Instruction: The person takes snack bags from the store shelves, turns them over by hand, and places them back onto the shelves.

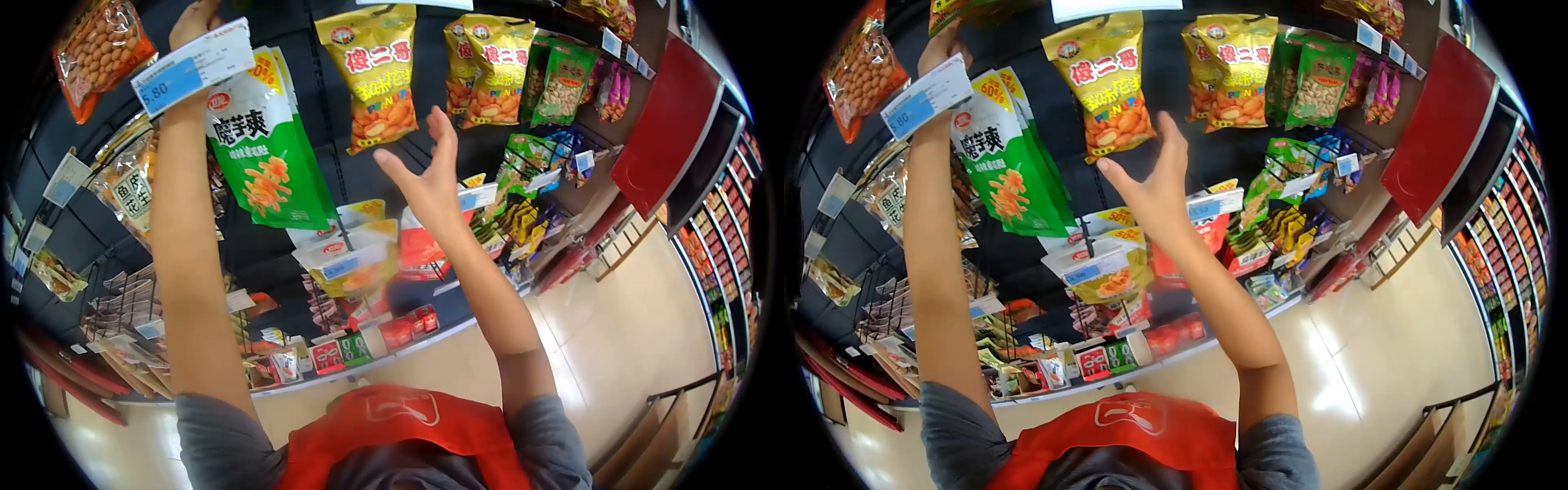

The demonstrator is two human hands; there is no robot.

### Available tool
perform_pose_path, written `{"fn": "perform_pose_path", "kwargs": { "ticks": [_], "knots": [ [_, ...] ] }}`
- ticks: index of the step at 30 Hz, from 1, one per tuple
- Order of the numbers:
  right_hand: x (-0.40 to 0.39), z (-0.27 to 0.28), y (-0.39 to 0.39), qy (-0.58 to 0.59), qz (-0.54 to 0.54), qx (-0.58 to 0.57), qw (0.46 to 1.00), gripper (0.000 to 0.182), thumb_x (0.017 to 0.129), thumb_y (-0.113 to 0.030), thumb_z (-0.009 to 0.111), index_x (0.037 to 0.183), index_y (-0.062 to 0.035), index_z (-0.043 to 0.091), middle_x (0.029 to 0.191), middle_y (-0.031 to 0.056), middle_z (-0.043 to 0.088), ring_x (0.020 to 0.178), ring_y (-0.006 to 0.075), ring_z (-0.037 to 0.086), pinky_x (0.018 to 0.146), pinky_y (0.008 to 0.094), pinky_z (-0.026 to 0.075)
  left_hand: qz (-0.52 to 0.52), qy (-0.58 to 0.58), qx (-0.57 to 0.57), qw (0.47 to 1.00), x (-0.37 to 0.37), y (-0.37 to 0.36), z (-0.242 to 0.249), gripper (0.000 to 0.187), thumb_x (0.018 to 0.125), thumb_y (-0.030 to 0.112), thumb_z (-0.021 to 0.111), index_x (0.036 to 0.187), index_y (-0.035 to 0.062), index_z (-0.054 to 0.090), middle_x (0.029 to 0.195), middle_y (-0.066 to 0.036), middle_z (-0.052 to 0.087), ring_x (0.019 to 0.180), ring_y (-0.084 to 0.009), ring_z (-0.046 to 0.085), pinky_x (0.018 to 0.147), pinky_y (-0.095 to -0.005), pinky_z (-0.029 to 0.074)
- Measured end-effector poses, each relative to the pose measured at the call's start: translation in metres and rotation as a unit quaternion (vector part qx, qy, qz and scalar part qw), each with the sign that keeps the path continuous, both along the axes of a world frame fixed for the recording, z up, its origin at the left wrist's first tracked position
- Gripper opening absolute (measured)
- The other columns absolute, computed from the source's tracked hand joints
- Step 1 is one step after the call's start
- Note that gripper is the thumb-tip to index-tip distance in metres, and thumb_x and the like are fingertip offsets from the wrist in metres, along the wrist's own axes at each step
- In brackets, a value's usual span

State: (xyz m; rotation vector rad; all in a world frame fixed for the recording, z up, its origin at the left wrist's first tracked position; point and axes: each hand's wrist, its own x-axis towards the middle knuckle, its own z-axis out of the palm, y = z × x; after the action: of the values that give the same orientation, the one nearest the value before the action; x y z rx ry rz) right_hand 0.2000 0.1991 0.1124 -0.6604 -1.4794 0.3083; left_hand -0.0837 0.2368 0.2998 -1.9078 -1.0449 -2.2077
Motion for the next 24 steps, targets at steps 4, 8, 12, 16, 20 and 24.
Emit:
{"fn": "perform_pose_path", "kwargs": {
  "ticks": [4,8,12,16,20,24],
  "knots": [
    [-0.032,-0.004,0.035,-0.068,-0.118,-0.018,0.991,0.111,0.058,-0.038,0.082,0.136,0.0052,0.016,0.137,0.0313,0.022,0.128,0.0419,0.023,0.104,0.0454,0.023,-0.005,-0.02,-0.004,1.0,0.003,0.0,0.001,0.024,0.091,0.025,0.052,0.083,0.0038,0.058,0.046,0.004,0.033,0.038,-0.0049,0.033,0.039,-0.0211,0.027],
    [-0.051,0.006,0.052,0.0,-0.087,-0.018,0.996,0.104,0.059,-0.029,0.08,0.135,0.007,0.018,0.132,0.0311,0.03,0.124,0.0414,0.032,0.102,0.0423,0.028,-0.029,-0.061,-0.012,0.998,0.003,0.006,0.002,0.023,0.091,0.025,0.052,0.082,0.004,0.057,0.046,0.003,0.033,0.037,-0.0052,0.033,0.038,-0.0214,0.027],
    [-0.042,0.015,0.033,0.112,0.136,-0.12,0.977,0.082,0.067,-0.016,0.071,0.132,0.0052,0.026,0.119,0.0183,0.046,0.108,0.0238,0.049,0.093,0.0322,0.039,-0.124,-0.138,-0.001,0.983,0.006,0.011,0.001,0.019,0.087,0.021,0.058,0.079,0.004,0.057,0.046,0.003,0.037,0.038,-0.0044,0.035,0.038,-0.0205,0.028],
    [-0.007,0.028,0.014,0.184,0.448,-0.238,0.842,0.056,0.08,-0.029,0.05,0.128,-0.0024,0.04,0.118,0.0131,0.054,0.109,0.0289,0.053,0.096,0.0425,0.04,-0.19,-0.183,-0.025,0.964,0.0,0.017,0.004,0.013,0.09,0.014,0.05,0.09,0.0031,0.057,0.045,0.001,0.038,0.032,-0.0084,0.033,0.031,-0.0233,0.028],
    [0.014,0.035,0.024,0.23,0.565,-0.318,0.726,0.059,0.079,-0.032,0.05,0.13,-0.0033,0.04,0.124,0.0181,0.05,0.113,0.0372,0.049,0.098,0.0494,0.037,-0.195,-0.198,-0.039,0.96,0.005,0.013,0.004,0.012,0.089,0.012,0.049,0.09,0.0026,0.056,0.046,0.0,0.039,0.032,-0.0083,0.034,0.031,-0.0231,0.028],
    [0.009,0.033,0.024,0.234,0.557,-0.317,0.731,0.061,0.078,-0.036,0.052,0.131,-0.0077,0.04,0.125,0.0186,0.048,0.113,0.0416,0.047,0.095,0.0547,0.037,-0.173,-0.183,-0.024,0.967,0.002,0.019,0.003,0.01,0.088,0.01,0.05,0.09,0.0019,0.056,0.046,0.0,0.04,0.032,-0.0087,0.035,0.03,-0.0233,0.029]
  ]
}}
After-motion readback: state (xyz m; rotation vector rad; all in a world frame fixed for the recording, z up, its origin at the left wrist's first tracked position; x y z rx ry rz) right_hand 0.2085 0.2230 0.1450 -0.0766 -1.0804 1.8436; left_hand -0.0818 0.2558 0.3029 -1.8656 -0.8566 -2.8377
